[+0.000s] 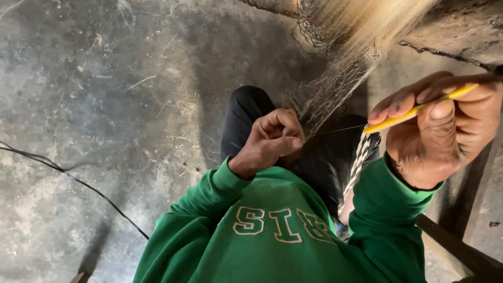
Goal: The person repairs a fine-mesh fishing net by pulling and shifting a wire with pliers and by hand, then cutting the wire with pliers and scissors.
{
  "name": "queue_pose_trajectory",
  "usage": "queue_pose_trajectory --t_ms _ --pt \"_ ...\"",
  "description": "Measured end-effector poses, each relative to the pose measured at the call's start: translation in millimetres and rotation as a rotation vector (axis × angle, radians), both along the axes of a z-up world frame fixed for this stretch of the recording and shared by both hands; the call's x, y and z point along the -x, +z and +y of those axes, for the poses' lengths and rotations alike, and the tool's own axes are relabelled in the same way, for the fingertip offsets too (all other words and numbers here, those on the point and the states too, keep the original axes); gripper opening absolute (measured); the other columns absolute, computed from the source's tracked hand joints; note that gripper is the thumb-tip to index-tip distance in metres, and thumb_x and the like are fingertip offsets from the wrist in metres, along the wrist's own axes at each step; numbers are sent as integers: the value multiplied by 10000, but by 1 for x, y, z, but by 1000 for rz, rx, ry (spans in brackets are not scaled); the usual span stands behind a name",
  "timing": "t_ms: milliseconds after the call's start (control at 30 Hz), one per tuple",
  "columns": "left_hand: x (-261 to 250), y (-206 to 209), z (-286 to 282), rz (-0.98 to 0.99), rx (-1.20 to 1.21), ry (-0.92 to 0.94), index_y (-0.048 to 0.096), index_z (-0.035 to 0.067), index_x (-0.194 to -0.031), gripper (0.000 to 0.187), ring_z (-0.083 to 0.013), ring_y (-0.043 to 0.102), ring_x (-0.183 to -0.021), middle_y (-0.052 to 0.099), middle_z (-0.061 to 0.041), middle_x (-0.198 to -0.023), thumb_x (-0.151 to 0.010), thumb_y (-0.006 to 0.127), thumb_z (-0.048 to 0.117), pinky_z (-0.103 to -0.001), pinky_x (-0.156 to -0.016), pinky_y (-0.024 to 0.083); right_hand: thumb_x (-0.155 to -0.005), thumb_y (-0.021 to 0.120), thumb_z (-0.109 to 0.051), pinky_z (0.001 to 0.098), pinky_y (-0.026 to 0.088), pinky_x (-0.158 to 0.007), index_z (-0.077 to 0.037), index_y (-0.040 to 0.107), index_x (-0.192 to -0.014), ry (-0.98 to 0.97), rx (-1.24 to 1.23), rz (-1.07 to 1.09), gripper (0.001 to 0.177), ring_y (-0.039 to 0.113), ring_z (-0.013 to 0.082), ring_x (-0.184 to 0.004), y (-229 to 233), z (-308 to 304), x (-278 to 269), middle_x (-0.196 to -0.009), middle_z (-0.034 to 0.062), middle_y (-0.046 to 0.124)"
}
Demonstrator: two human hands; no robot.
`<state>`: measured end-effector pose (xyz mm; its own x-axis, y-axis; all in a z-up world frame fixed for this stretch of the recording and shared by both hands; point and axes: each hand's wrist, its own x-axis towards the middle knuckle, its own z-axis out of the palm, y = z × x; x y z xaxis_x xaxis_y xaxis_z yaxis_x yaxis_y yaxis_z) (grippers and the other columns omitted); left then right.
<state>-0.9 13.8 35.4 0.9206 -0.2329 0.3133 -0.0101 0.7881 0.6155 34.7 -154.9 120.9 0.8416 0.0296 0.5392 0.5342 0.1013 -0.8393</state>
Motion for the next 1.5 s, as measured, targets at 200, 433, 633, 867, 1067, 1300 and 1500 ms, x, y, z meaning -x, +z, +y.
queue_pose_trajectory --t_ms 200,433,633,867,1067,1300,1500 --pt "-2 -8 -3 51 -250 112 513 115 -687 150 -65 411 -551 422 10 -681 -780 615 56 -204 -484 357 -960 457 -194 313 612 -613 -49 406 -991 146 10 -208 156 605 200 -653 -11 -28 6 -766 113 500" --pt "-7 -22 -9 -73 -680 374 574 114 -752 68 -70 418 -621 456 14 -679 -812 605 116 -220 -581 349 -788 484 -95 381 538 -676 -18 544 -675 357 587 -459 149 614 267 -646 -33 2 63 -680 131 589" --pt "-6 -20 -8 -7 -566 377 503 103 -767 93 -72 354 -647 404 19 -719 -824 576 114 -227 -600 296 -867 490 -116 359 540 -640 -47 527 -872 134 664 -764 78 557 254 -741 -22 51 72 -837 110 491" --pt "-9 -40 -9 342 112 96 446 134 -762 326 -147 423 -612 376 -26 -718 -775 582 430 -243 -460 392 -872 509 -84 302 432 -542 -24 556 -830 122 442 -694 87 506 206 -645 -64 78 71 -787 88 510" --pt "-3 -64 4 281 338 -77 392 80 -755 450 -319 546 -893 433 -141 -903 -851 425 518 -395 -741 517 -828 563 -86 262 401 -417 -28 585 -705 -222 368 -550 138 443 154 -463 -102 63 61 -611 34 503" --pt "-1 -33 -6 493 388 -2 481 60 -707 500 -237 566 -762 494 -107 -835 -918 325 485 -302 -634 517 -748 639 12 283 421 -338 52 613 -698 -412 334 -459 70 433 182 -357 -120 63 44 -538 88 518" --pt "-11 -44 3 459 350 161 373 115 -620 459 -103 397 -475 481 -58 -789 -942 286 429 -173 -376 304 -797 636 -144 241 416 -360 -40 535 -654 -345 680 -471 204 408 145 -381 -110 63 39 -513 22 412"
